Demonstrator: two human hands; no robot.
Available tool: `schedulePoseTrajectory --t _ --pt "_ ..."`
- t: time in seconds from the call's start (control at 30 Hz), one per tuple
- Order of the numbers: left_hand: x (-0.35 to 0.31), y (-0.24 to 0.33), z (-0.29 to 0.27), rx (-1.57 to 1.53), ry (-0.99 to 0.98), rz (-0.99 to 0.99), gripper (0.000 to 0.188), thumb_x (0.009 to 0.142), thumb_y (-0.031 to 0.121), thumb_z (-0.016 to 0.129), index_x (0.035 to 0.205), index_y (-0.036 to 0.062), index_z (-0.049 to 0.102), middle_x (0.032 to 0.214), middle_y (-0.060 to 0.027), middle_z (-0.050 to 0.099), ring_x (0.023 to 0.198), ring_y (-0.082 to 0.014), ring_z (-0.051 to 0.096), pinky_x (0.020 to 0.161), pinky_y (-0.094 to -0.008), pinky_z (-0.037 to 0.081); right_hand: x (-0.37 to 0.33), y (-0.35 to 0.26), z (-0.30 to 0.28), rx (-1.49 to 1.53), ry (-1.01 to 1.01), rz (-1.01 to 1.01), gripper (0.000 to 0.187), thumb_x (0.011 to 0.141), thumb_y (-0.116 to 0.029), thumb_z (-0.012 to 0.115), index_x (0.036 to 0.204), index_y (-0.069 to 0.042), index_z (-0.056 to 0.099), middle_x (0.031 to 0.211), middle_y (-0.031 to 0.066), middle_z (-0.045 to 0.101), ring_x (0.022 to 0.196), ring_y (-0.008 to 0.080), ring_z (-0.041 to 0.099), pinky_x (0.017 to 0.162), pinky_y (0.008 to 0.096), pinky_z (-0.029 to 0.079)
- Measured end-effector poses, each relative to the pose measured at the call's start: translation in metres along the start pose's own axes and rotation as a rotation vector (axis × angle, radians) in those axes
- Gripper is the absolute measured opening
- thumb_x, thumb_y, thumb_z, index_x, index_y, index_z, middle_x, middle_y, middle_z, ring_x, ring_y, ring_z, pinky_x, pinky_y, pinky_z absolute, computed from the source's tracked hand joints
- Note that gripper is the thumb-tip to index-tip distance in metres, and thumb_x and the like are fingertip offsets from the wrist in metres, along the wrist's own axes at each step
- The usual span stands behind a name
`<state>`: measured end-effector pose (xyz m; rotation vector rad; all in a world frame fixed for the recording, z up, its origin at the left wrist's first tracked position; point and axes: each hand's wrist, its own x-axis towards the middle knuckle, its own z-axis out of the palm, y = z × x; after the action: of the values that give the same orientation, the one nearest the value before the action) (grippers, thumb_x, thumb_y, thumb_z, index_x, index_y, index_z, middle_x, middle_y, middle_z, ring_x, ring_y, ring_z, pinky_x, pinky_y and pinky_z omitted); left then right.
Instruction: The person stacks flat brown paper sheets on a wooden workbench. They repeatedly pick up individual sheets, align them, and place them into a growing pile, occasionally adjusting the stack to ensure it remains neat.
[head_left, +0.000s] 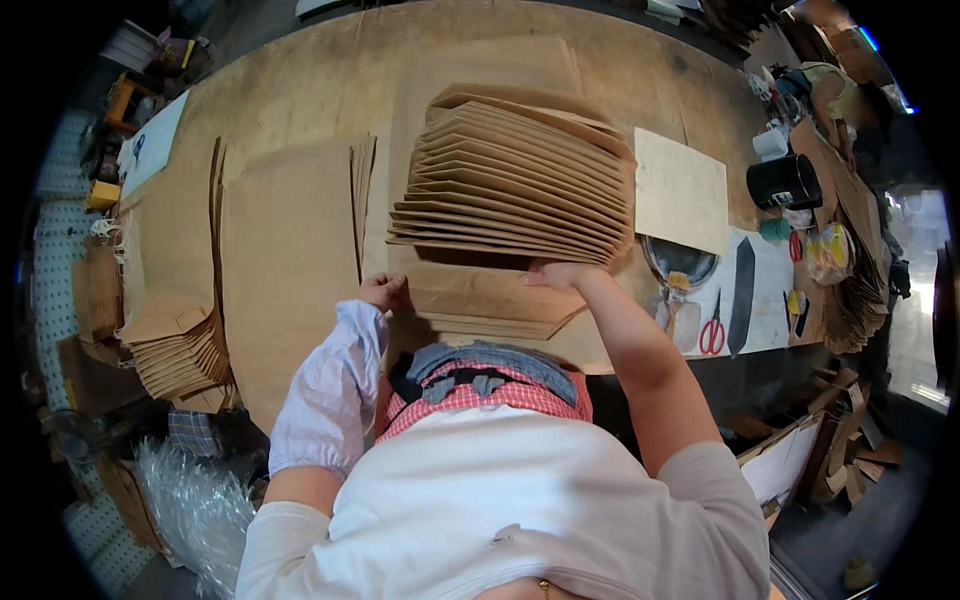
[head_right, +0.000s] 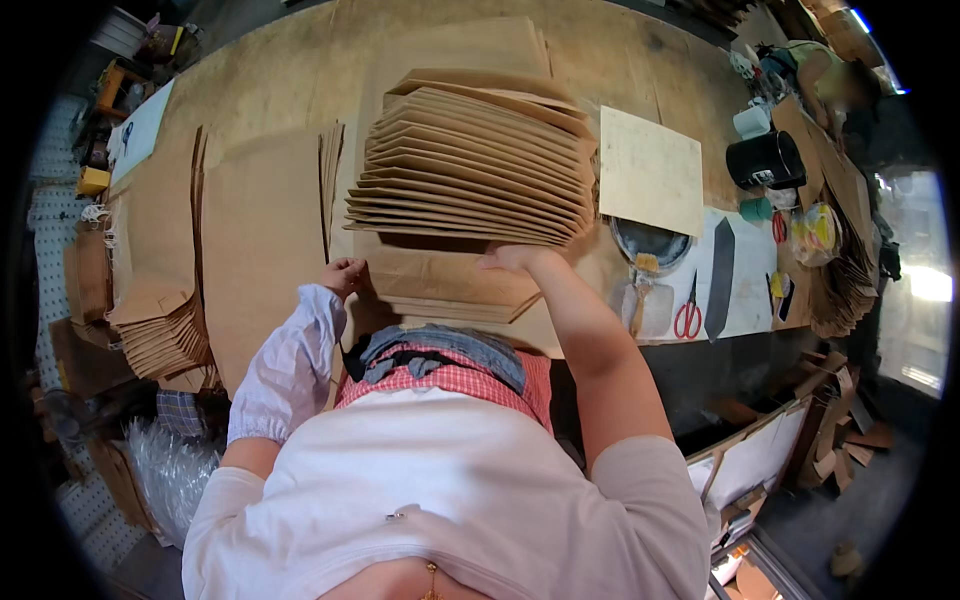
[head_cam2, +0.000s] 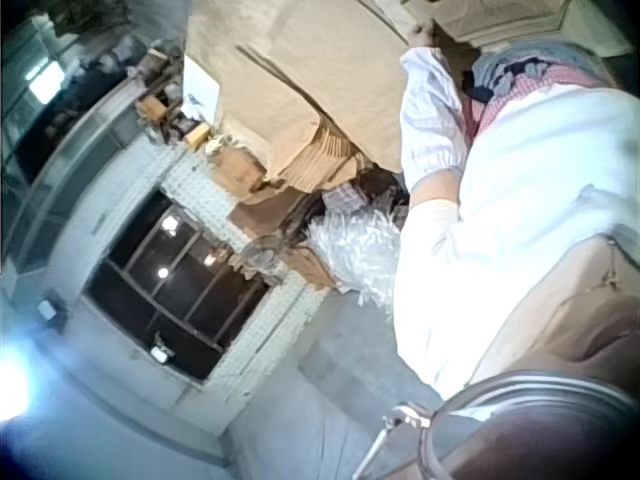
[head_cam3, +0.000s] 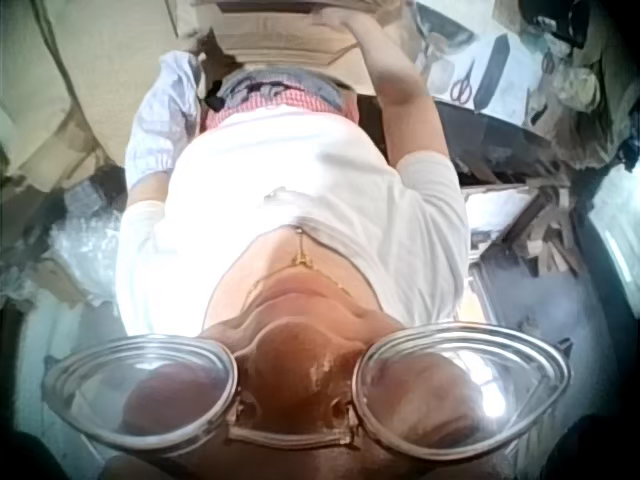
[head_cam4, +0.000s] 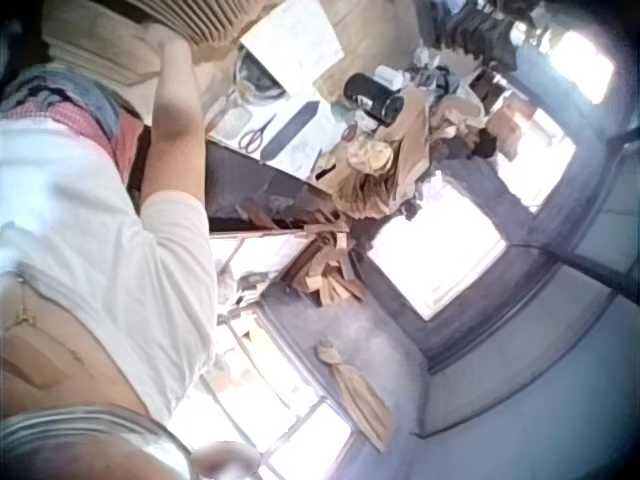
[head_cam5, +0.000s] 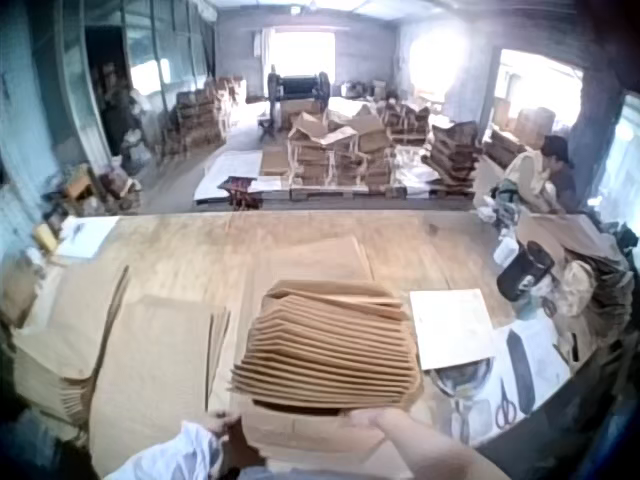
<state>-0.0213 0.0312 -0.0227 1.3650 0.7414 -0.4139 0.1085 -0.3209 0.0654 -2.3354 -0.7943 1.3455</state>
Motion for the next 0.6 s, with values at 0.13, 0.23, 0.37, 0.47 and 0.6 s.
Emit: schedulePoseTrajectory --t 0.13,0.23,0.37,0.47,0.6 --pt "-0.016 0.013 0.036 -0.014 0.183 -0.1 0.018 0.076 0.015 0.06 0.066 0.0013 0.056 0.053 -0.0014 0.051 0.047 -0.0128 0.047 0.044 -0.0275 0.037 0.022 0.066 0.057 -0.183 0.272 0.031 0.042 0.076 -0.041 0.052 0.104 -0.011 0.055 0.101 0.0096 0.057 0.096 0.0258 0.051 0.085 0.0332 0.037" --pt "0.019 -0.024 0.023 0.245 0.319 0.037 0.01 0.074 0.011 0.057 0.071 0.0023 0.061 0.059 -0.006 0.058 0.053 -0.0155 0.054 0.051 -0.0298 0.043 0.008 0.075 0.074 -0.148 0.349 0.199 0.04 0.074 -0.039 0.054 0.103 -0.01 0.057 0.101 0.0098 0.057 0.093 0.0272 0.052 0.082 0.034 0.04" --pt "0.004 0.026 0.019 0.36 0.257 0.117 0.012 0.076 0.003 0.047 0.068 -0.0017 0.055 0.059 -0.0114 0.057 0.046 -0.0212 0.055 0.041 -0.031 0.045 -0.023 0.086 0.105 -0.153 0.154 0.449 0.039 0.072 -0.036 0.056 0.101 -0.01 0.058 0.101 0.0101 0.057 0.09 0.0291 0.055 0.078 0.035 0.043" --pt "-0.019 0.104 0.043 0.186 0.157 0.085 0.016 0.077 0.003 0.042 0.068 -0.0023 0.054 0.057 -0.0128 0.055 0.044 -0.021 0.054 0.039 -0.0296 0.044 -0.081 0.025 0.083 -0.034 0.009 0.233 0.034 0.071 -0.033 0.056 0.096 -0.011 0.061 0.096 0.0086 0.059 0.082 0.03 0.058 0.071 0.0358 0.046" --pt "-0.004 0.189 0.088 -0.246 0.129 -0.058 0.014 0.08 0.002 0.037 0.081 -0.0043 0.05 0.063 -0.0123 0.053 0.047 -0.0181 0.049 0.04 -0.0262 0.042 -0.095 -0.054 0.045 0.08 0.031 0.204 0.037 0.072 -0.029 0.058 0.105 -0.012 0.055 0.106 0.0144 0.054 0.101 0.0268 0.049 0.084 0.0329 0.04"
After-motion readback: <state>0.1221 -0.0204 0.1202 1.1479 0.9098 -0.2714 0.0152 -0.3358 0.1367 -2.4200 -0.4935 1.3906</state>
